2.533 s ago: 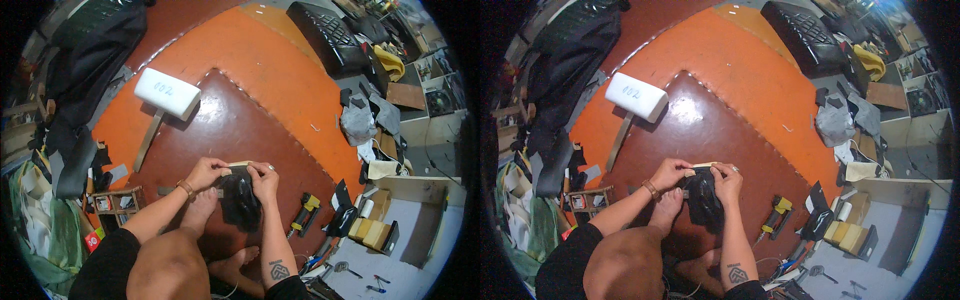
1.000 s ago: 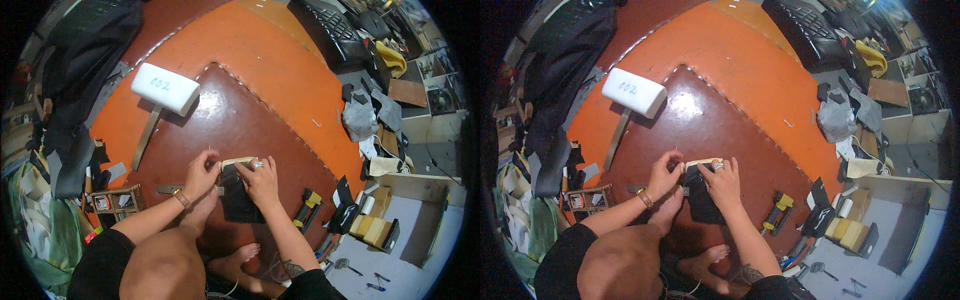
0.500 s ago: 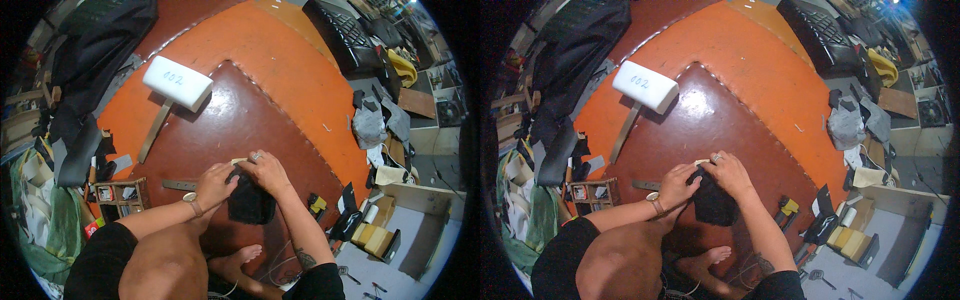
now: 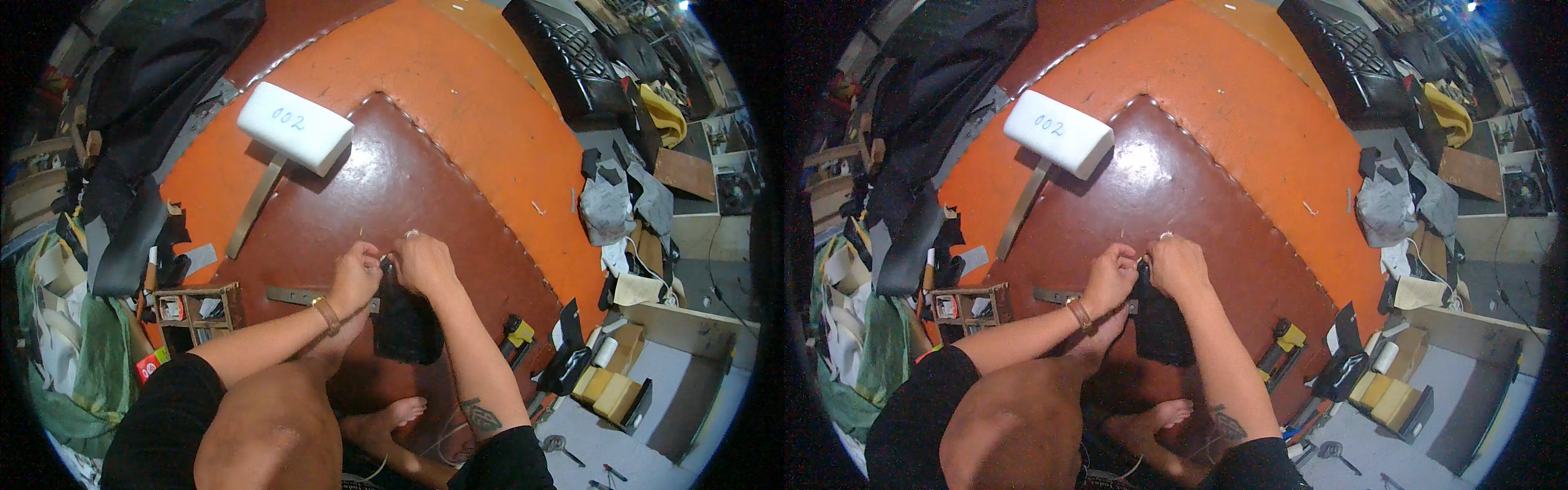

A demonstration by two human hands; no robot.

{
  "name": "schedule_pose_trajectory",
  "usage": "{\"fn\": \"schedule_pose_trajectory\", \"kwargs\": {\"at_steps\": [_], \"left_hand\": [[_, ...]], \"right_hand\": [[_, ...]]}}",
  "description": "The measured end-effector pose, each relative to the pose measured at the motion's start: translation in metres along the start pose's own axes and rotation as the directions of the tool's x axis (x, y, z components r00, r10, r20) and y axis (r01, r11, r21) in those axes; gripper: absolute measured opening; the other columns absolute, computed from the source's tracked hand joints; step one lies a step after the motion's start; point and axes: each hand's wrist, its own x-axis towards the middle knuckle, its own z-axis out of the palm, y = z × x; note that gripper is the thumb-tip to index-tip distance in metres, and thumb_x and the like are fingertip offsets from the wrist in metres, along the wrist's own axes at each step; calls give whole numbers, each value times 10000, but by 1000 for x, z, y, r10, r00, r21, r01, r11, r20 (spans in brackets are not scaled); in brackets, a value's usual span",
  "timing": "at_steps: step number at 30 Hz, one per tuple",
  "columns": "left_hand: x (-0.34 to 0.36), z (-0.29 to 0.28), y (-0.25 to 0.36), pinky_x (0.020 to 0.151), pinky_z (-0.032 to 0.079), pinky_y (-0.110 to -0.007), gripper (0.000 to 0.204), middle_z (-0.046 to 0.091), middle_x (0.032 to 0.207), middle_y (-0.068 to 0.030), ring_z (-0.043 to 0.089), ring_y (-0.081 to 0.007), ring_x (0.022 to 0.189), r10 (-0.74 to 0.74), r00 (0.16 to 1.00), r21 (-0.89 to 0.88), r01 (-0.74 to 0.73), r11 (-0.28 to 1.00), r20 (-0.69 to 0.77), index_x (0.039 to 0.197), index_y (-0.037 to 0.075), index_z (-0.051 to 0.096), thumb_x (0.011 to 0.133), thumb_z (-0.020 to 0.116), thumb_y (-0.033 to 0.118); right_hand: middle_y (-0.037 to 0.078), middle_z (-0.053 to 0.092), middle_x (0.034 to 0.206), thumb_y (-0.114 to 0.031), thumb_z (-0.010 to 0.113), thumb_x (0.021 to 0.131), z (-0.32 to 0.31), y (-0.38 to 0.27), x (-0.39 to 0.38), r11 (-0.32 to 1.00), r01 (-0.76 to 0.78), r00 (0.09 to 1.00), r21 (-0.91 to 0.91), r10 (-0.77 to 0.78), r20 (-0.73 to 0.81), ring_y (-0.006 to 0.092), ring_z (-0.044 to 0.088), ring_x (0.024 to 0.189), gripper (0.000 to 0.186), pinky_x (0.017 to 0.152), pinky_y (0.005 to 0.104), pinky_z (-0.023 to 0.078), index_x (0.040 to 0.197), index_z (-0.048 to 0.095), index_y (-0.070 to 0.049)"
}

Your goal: The person is sitting on the floor in a workshop, wrapping a rectangular foam cushion with a black material. They smooth the material over the foam, fold the edges, and press it into place by hand to cover the cushion.

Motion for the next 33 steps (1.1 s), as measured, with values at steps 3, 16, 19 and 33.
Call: {"fn": "schedule_pose_trajectory", "kwargs": {"at_steps": [3,16,19,33], "left_hand": [[13,-7,0,639,579,-334,177,756,868,-118,702,-149,741,-284,946,-211,313,926,160,1144,-40,648,974,627,7],[-21,-21,-4,991,530,-371,313,701,1212,-178,689,-298,1134,162,958,104,-190,976,235,1292,-24,701,1009,638,94],[-24,-19,-1,987,532,-363,349,688,1228,-147,678,-276,1129,164,957,-13,-166,986,240,1335,-21,683,1019,666,128],[-15,-18,0,981,531,-344,435,691,1223,-154,677,-276,1110,132,955,-62,-120,991,265,1385,-3,672,971,745,107]], "right_hand": [[193,751,1016,-260,743,910,-7,-10,9,989,-138,985,-45,142,98,393,738,980,231,823,486,595,964,788,-40],[173,788,1093,-268,741,902,10,-34,30,864,-501,862,-46,503,68,345,743,1078,232,919,452,587,973,830,-66],[226,768,1055,-281,735,941,13,-12,-9,874,-327,873,360,425,-239,399,724,1031,300,923,459,569,996,793,8],[233,734,1026,-222,822,886,8,-51,-58,518,-662,614,541,790,-5,410,695,1020,282,890,505,549,1038,773,11]]}}
